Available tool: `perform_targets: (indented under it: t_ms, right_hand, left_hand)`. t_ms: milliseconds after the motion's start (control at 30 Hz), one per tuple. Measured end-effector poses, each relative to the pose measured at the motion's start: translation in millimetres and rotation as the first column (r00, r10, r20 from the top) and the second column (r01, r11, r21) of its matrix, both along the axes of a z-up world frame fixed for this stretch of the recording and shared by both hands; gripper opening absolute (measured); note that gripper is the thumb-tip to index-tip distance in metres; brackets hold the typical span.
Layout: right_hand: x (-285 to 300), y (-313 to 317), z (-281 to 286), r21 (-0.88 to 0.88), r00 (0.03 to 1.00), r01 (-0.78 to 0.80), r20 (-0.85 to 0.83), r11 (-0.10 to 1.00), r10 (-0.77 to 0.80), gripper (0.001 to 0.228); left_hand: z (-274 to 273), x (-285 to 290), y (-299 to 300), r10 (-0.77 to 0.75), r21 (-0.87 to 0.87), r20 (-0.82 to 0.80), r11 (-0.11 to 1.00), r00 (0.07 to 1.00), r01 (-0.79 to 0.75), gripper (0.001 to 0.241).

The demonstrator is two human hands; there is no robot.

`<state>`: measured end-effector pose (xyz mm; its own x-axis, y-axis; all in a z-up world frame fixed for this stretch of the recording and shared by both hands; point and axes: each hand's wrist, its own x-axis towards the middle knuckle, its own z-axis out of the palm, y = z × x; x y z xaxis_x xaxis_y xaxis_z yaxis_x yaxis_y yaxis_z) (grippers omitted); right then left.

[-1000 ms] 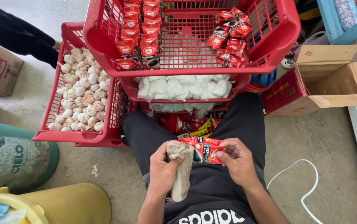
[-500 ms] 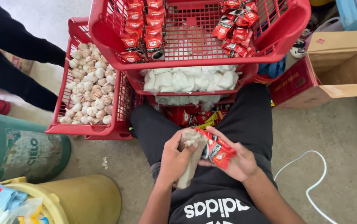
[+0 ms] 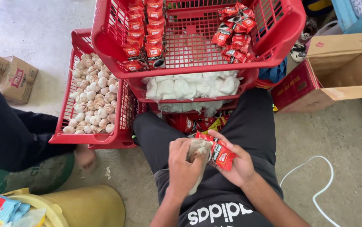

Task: Wiping individual coffee packets with a cloth and organizing them into a basket.

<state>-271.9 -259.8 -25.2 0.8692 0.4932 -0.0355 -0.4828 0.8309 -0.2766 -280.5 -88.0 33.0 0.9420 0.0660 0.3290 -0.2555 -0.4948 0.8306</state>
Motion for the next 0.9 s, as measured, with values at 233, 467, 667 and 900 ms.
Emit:
perform_targets:
  t_ms: [233,467,667,900]
  right_hand:
    - [4.0,10.8,5.5,-0.011,1.000,0.004,-0.014,1.000,-0.004,0.068]
    - [8.0,2.6,2.1,0.028,0.994,0.106,-0.013,0.994,-0.105,0.062]
    - [5.4,1.5,4.1,0.025,0.996,0.084,-0.040,0.996,-0.083,0.062]
    - [5.9,-3.9,-3.1,-0.007,0.991,0.121,-0.057,0.993,-0.122,0.062]
  left_hand:
    - [6.6,7.6,2.5,0.064,-0.048,-0.001,0.997,0.998,-0.064,0.030]
    - [-0.6,-8.5,-18.4,-0.122,-0.191,-0.061,0.976,0.991,0.108,0.035]
    - [8.4,-8.6,-18.2,-0.147,-0.182,-0.074,0.974,0.986,0.132,0.033]
    - [2.6,-16.0,-28.4,-0.171,-0.184,-0.104,0.971,0.980,0.150,0.034]
